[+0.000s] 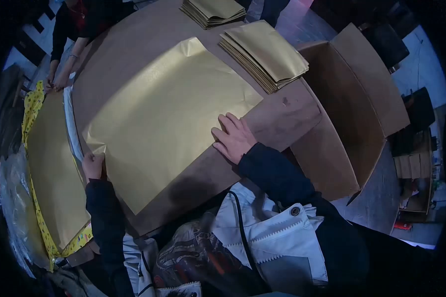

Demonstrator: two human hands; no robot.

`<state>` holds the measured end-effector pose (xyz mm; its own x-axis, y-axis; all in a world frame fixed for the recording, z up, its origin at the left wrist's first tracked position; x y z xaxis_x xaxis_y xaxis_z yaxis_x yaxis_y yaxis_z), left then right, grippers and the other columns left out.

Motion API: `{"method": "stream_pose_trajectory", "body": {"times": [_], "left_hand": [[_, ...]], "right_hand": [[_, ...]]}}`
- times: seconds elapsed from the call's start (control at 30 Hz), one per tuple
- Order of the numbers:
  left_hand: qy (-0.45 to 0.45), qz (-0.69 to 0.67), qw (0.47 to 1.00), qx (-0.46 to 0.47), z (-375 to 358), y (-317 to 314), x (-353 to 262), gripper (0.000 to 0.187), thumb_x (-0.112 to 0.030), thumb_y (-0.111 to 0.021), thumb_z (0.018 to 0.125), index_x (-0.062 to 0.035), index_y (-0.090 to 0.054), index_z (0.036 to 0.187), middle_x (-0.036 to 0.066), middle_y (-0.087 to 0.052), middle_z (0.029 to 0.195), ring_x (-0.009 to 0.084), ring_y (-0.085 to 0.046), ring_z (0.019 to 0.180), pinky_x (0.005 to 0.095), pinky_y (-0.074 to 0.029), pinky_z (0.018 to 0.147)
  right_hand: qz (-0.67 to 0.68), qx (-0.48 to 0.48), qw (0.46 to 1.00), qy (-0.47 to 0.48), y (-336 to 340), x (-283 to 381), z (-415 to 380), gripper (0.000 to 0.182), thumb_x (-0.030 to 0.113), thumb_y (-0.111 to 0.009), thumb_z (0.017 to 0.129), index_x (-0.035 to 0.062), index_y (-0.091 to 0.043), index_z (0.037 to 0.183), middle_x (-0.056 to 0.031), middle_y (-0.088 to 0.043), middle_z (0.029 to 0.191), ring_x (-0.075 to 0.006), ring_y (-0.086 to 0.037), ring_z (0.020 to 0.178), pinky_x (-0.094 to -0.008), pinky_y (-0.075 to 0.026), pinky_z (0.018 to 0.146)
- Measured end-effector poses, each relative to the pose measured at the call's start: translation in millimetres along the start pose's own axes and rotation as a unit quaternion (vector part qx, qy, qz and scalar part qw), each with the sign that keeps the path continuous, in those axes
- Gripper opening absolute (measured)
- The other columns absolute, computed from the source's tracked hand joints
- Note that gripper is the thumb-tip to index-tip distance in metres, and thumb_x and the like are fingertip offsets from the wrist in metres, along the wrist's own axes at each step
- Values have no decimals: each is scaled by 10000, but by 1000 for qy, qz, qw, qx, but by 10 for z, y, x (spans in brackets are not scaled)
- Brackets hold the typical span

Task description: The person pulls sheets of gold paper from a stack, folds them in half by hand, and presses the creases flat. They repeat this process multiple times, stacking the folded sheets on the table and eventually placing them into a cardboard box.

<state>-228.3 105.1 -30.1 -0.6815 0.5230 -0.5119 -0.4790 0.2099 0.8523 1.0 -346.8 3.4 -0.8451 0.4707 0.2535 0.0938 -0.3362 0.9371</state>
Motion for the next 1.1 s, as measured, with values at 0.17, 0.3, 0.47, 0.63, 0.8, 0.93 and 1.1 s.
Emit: {"method": "stream_pose_trajectory", "body": {"times": [0.17,0.3,0.47,0.63,0.8,0.93,1.1], "left_hand": [[-28,27,999,-18,-34,3,-14,354,-258,-708,731,20,-488,749,70,-456,657,154,-448,652,328,-397,600],[-10,5,1000,26,-10,12,8,382,-276,-704,714,56,-613,879,235,-629,779,315,-646,772,400,-477,681],[21,9,1000,11,-56,30,-67,398,-292,-708,725,49,-626,913,202,-658,816,303,-655,791,387,-482,689],[-32,-2,999,-21,-57,-29,-69,344,-259,-715,723,45,-607,841,161,-640,751,271,-608,694,371,-460,646],[7,8,1000,-11,-81,14,-101,318,-228,-724,696,38,-602,819,163,-619,724,300,-607,696,367,-460,651],[31,-35,999,-8,-90,-12,-149,348,-239,-731,687,23,-640,896,191,-652,818,325,-642,803,393,-496,727],[56,-54,997,-4,-204,109,-388,367,-260,-743,683,10,-649,913,196,-665,864,364,-634,856,394,-497,769]], "right_hand": [[8,19,1000,6,-46,-42,6,397,325,-625,841,104,-561,1165,-216,-420,1336,-407,-359,1275,-569,-326,1011],[9,6,1000,11,-33,-37,-2,399,327,-621,842,97,-571,1165,-217,-430,1324,-400,-364,1271,-563,-329,1009],[-5,4,1000,-17,58,-107,-10,407,320,-607,853,78,-573,1178,-203,-445,1324,-382,-369,1278,-555,-333,1016],[-29,-19,998,-51,71,-507,-61,401,296,-606,858,86,-564,1197,-174,-461,1304,-338,-402,1267,-552,-325,1031],[-107,-16,989,-97,78,-658,-79,405,295,-581,888,85,-558,1233,-153,-445,1363,-313,-395,1295,-572,-310,1028],[-133,26,987,-83,18,-610,-50,412,278,-571,902,91,-539,1267,-155,-422,1391,-317,-361,1329,-582,-262,1065],[-117,20,991,-62,-17,-579,7,402,302,-560,914,109,-544,1266,-149,-441,1385,-331,-379,1314,-575,-274,1061]]}}
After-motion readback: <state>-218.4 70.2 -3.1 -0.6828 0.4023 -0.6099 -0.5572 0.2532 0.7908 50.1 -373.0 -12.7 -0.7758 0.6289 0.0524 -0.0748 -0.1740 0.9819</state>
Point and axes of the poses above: each hand's wrist, its own z-axis towards the middle knuckle, its own y-axis out of the back of the hand, x = y × z, the point moved 1 cm from there along z, towards the middle knuckle
